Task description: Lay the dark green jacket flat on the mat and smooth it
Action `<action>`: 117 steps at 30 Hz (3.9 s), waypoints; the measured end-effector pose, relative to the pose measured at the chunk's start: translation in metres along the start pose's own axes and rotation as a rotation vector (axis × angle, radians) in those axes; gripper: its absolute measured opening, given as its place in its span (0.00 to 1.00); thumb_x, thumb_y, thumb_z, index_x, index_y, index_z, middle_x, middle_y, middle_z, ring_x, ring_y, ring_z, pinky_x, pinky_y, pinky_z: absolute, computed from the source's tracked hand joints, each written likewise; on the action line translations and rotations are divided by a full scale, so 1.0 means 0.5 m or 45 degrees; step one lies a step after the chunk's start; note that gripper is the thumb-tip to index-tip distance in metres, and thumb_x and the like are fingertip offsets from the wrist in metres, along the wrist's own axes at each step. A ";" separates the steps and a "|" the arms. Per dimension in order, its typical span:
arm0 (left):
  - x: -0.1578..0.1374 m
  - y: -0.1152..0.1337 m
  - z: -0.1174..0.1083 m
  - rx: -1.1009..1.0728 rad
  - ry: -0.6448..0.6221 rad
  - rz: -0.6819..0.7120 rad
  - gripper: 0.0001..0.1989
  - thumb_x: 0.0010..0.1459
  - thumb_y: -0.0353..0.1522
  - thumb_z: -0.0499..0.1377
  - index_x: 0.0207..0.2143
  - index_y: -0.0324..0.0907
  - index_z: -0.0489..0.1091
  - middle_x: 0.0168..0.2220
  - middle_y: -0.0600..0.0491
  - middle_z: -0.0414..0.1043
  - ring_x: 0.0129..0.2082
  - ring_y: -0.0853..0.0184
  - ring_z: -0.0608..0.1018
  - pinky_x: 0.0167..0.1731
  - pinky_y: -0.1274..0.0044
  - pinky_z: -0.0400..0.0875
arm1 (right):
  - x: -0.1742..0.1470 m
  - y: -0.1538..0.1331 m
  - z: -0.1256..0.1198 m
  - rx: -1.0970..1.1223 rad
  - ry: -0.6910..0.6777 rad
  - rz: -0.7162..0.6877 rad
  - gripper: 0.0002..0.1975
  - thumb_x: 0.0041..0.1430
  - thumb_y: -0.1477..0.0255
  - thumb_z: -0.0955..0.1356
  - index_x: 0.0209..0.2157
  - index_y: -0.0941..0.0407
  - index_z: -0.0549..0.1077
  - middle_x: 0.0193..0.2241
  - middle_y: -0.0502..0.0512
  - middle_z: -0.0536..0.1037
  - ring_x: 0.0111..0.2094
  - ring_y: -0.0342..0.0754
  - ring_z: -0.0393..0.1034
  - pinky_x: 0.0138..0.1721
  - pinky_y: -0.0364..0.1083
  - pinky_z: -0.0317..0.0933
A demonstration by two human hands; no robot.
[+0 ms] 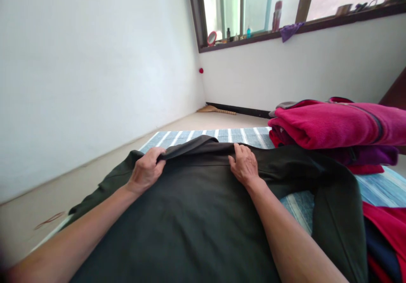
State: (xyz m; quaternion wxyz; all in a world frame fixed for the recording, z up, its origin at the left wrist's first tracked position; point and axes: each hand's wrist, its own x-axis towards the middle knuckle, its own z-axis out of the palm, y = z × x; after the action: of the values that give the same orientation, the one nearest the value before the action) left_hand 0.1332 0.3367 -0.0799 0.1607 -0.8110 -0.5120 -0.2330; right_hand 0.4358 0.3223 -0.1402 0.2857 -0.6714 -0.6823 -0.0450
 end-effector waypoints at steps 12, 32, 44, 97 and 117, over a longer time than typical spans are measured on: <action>-0.258 0.032 -0.099 -0.042 0.078 0.405 0.13 0.56 0.21 0.47 0.41 0.40 0.65 0.43 0.44 0.73 0.47 0.64 0.76 0.47 0.74 0.72 | -0.014 -0.049 -0.136 0.294 -0.569 -0.472 0.29 0.47 0.74 0.66 0.53 0.49 0.67 0.42 0.52 0.76 0.39 0.49 0.71 0.38 0.44 0.61; -0.272 0.034 -0.081 -0.183 0.021 0.190 0.18 0.53 0.20 0.46 0.45 0.41 0.64 0.45 0.46 0.73 0.49 0.65 0.74 0.52 0.74 0.70 | -0.051 -0.115 -0.100 0.113 -0.742 -0.454 0.12 0.54 0.64 0.65 0.38 0.52 0.73 0.25 0.50 0.74 0.27 0.46 0.68 0.28 0.42 0.51; -0.269 0.037 -0.084 -0.164 -0.001 0.183 0.18 0.54 0.20 0.46 0.44 0.43 0.64 0.45 0.47 0.74 0.49 0.65 0.75 0.51 0.76 0.70 | -0.050 -0.111 -0.092 0.148 -0.761 -0.445 0.11 0.52 0.64 0.66 0.37 0.51 0.73 0.24 0.48 0.73 0.27 0.45 0.67 0.27 0.42 0.51; -0.267 0.032 -0.083 -0.115 0.025 0.270 0.15 0.55 0.20 0.46 0.43 0.36 0.66 0.44 0.45 0.73 0.48 0.66 0.75 0.50 0.76 0.69 | -0.048 -0.110 -0.086 0.146 -0.755 -0.437 0.12 0.52 0.62 0.66 0.38 0.52 0.72 0.26 0.50 0.73 0.28 0.46 0.66 0.28 0.42 0.49; -0.268 0.028 -0.078 -0.102 0.025 0.269 0.15 0.56 0.21 0.46 0.43 0.37 0.65 0.44 0.46 0.73 0.48 0.66 0.75 0.50 0.75 0.70 | -0.047 -0.108 -0.085 0.143 -0.747 -0.443 0.12 0.51 0.62 0.66 0.37 0.51 0.72 0.25 0.50 0.73 0.28 0.46 0.66 0.28 0.43 0.49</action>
State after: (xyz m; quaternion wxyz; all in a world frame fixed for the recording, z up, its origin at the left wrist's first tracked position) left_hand 0.0881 0.2100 -0.1203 0.1567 -0.8639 -0.4123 -0.2431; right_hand 0.3972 0.2771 -0.0981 0.1017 -0.5127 -0.8411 0.1395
